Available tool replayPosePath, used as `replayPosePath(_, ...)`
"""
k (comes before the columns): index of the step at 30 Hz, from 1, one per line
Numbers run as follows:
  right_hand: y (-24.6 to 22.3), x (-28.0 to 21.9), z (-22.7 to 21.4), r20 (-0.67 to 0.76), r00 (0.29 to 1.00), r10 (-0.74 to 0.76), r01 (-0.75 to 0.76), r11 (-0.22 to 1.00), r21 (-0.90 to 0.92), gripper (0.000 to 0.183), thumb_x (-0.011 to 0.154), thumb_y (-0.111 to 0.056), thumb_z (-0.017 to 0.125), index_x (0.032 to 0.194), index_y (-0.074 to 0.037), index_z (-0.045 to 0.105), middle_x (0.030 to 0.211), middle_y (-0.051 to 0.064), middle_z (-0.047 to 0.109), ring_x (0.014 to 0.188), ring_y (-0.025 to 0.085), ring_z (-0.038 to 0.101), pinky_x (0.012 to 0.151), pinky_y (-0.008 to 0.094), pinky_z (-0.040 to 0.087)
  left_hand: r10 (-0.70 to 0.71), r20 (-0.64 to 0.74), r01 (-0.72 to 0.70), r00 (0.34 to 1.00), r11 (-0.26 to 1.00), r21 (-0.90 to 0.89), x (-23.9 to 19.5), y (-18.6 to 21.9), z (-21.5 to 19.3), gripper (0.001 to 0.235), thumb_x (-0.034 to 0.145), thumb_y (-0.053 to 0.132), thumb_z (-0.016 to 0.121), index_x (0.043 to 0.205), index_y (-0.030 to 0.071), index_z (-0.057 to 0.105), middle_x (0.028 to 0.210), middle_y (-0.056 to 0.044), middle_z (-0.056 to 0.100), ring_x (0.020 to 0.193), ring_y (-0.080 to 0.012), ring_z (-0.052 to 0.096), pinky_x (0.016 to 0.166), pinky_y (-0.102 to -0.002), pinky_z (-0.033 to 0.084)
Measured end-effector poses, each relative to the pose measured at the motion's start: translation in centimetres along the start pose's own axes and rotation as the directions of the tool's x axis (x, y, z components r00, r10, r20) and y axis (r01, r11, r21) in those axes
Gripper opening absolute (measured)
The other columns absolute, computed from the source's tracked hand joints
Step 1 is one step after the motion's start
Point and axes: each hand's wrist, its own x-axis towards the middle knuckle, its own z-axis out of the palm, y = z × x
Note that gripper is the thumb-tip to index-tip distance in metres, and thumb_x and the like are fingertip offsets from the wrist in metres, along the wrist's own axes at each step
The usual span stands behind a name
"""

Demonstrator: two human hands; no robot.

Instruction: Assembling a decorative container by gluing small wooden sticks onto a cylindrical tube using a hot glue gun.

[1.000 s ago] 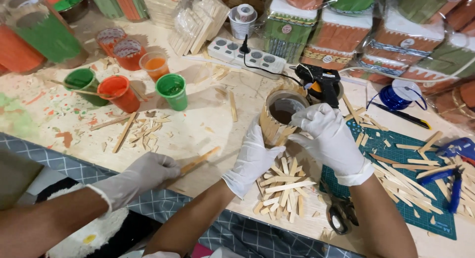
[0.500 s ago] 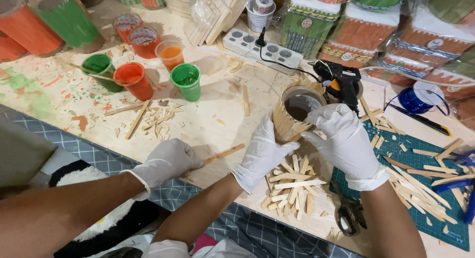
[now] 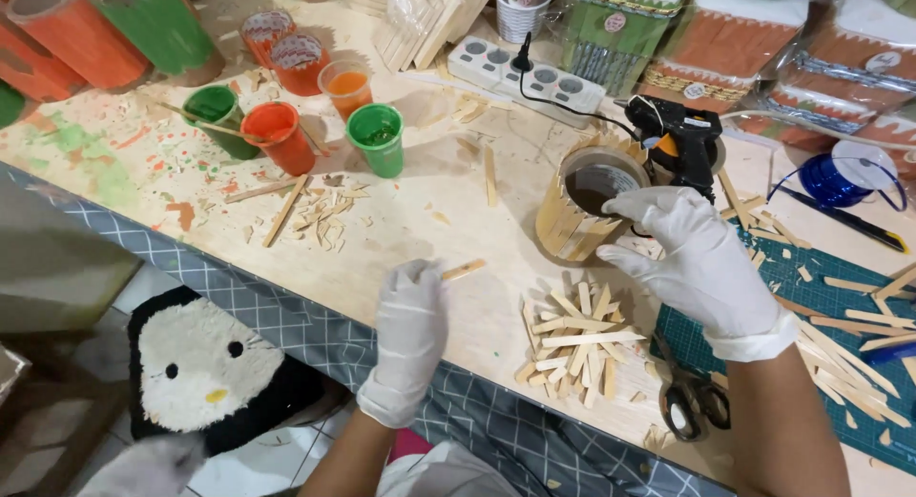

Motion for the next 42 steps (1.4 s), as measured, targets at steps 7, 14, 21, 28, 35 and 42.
replayPosePath(7,0.5,-2.6,-3.5,-0.047,0.982,0.185,-0.187,0.982,-0.038,0.059,0.085,-0.036,0.080,0.140,-0.016,0.069,0.103,0.006,0.060,0.099,0.024,0.056,0.090,0.036,0.046,0.419,0.166,-0.243,0.892,0.137,0.960,2.6,-6.1,0.2,0.024,0.105,0.039,0.044,0.105,0.019,0.058,0.089,-0.002,0.058,0.073,-0.0197,0.055,0.059,-0.035,0.047)
replayPosePath(14,6.4,-7.6,-2.9,-0.322,0.916,0.241,-0.284,0.954,-0.096,0.041,0.090,-0.027,0.100,0.120,-0.012,0.076,0.123,0.010,0.062,0.109,0.024,0.059,0.089,0.034,0.045,0.728,0.100,-0.268,0.678,0.119,0.956,2.2,-4.1,-0.1,0.030,0.107,0.048,0.049,0.096,0.021,0.055,0.093,-0.003,0.059,0.071,-0.0158,0.053,0.058,-0.028,0.045)
replayPosePath(21,-4.6,-3.8,-7.0,-0.232,0.973,0.018,0.068,0.932,0.356,0.038,0.078,-0.012,0.083,0.115,-0.007,0.072,0.113,0.008,0.074,0.107,0.021,0.071,0.104,0.036,0.057,0.957,-0.145,-0.751,0.251,0.287,0.594,-2.1,5.5,-2.5,0.072,0.104,-0.016,0.059,0.157,0.028,0.038,0.103,-0.004,0.060,0.075,-0.0195,0.051,0.062,-0.032,0.043)
replayPosePath(28,-6.3,-4.1,-4.8,-0.268,0.889,-0.371,0.405,0.911,0.080,0.049,0.089,-0.025,0.081,0.132,-0.017,0.060,0.113,0.001,0.074,0.098,0.019,0.071,0.088,0.036,0.053,0.979,-0.136,-0.911,0.149,0.189,0.366,-4.5,9.9,-3.5,0.048,0.090,-0.022,0.070,0.127,0.008,0.063,0.110,-0.006,0.046,0.056,-0.0155,0.036,0.044,-0.028,0.027)
replayPosePath(35,-3.3,-5.4,-2.8,-0.361,0.844,-0.396,0.377,0.918,-0.126,0.054,0.092,0.000,0.076,0.136,-0.028,0.061,0.108,-0.015,0.074,0.085,0.018,0.064,0.075,0.035,0.045,0.955,-0.255,-0.943,0.149,0.215,0.255,-3.4,8.3,-2.5,0.050,0.093,-0.007,0.075,0.132,0.017,0.055,0.116,-0.008,0.048,0.063,-0.0187,0.045,0.050,-0.028,0.036)
replayPosePath(42,-4.7,-4.5,-4.1,-0.591,0.734,-0.335,0.482,0.870,0.105,0.029,0.082,0.002,0.084,0.108,-0.003,0.073,0.099,-0.003,0.078,0.089,0.009,0.077,0.078,0.016,0.060,0.893,-0.390,-0.762,0.223,0.409,0.501,-4.1,10.9,-5.0,0.058,0.096,0.051,0.072,0.138,0.013,0.060,0.106,-0.003,0.062,0.089,-0.0197,0.060,0.081,-0.033,0.053)
